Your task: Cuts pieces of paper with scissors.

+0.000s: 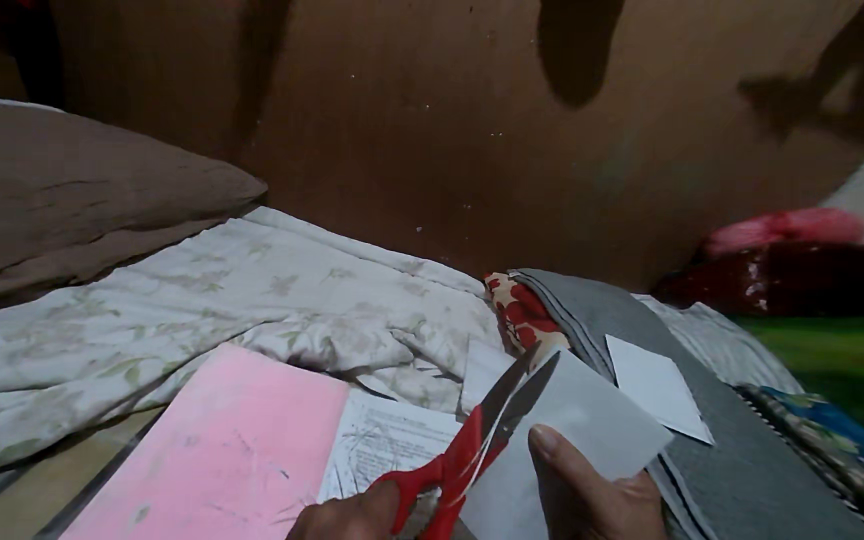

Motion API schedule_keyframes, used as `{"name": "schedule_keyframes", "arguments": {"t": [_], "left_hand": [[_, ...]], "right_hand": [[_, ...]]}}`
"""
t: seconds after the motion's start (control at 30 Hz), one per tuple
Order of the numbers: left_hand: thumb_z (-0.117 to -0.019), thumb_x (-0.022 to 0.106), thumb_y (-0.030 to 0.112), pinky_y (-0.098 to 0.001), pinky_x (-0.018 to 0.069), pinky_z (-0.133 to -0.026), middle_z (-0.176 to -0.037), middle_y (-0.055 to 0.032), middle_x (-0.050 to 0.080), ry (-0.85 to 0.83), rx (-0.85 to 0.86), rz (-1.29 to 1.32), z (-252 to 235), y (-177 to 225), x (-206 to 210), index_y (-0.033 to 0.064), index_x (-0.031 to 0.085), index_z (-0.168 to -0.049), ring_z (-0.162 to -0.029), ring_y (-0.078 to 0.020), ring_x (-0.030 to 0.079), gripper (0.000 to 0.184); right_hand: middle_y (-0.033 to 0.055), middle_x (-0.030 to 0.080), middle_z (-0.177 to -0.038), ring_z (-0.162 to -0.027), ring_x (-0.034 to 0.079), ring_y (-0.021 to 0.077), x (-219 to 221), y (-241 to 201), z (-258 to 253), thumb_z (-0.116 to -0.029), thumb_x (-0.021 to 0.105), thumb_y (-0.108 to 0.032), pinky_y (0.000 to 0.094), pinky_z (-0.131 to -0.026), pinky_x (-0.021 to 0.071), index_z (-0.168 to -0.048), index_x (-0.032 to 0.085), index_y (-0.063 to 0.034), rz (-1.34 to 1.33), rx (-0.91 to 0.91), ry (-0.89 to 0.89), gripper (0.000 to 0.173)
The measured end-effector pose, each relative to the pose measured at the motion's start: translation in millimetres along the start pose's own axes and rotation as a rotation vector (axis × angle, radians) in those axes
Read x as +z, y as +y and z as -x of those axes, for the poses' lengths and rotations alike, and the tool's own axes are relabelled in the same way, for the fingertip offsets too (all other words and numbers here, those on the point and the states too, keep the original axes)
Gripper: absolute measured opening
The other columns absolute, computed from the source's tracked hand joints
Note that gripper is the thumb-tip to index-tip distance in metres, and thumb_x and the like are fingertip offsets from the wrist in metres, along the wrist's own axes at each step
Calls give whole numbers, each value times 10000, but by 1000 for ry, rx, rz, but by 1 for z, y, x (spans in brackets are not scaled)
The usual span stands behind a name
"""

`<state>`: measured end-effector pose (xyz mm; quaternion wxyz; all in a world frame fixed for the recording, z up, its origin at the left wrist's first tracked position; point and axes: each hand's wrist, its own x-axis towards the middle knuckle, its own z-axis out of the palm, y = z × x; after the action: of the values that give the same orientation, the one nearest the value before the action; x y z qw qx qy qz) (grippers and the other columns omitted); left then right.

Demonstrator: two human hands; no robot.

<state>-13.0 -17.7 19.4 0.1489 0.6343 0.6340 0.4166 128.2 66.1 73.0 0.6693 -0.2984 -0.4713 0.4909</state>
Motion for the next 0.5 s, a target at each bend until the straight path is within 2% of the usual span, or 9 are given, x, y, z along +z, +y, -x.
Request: {"name": "schedule_keyframes", "arguments": {"t": [0.37, 0.5], "left_hand": [[-921, 658, 116, -575, 541, -618, -741, -271, 674, 21, -2, -40, 2, 4, 4, -125, 675, -941, -683, -447, 693, 242], [-913, 655, 111, -556, 530, -584, -696, -258, 658, 52, 21, -54, 2, 3, 6, -119, 671, -888, -642, -435, 681, 232]], "right_hand": [[-6, 744, -755, -689, 733, 56, 1, 1, 0, -836, 567, 234, 221, -663, 634, -968, 567, -24, -3, 15, 6, 290], [-9, 742, -759, -690, 731, 51, 3, 0, 1, -845, 566, 231, 220, -656, 634, -982, 558, -26, 5, 20, 24, 291]]}}
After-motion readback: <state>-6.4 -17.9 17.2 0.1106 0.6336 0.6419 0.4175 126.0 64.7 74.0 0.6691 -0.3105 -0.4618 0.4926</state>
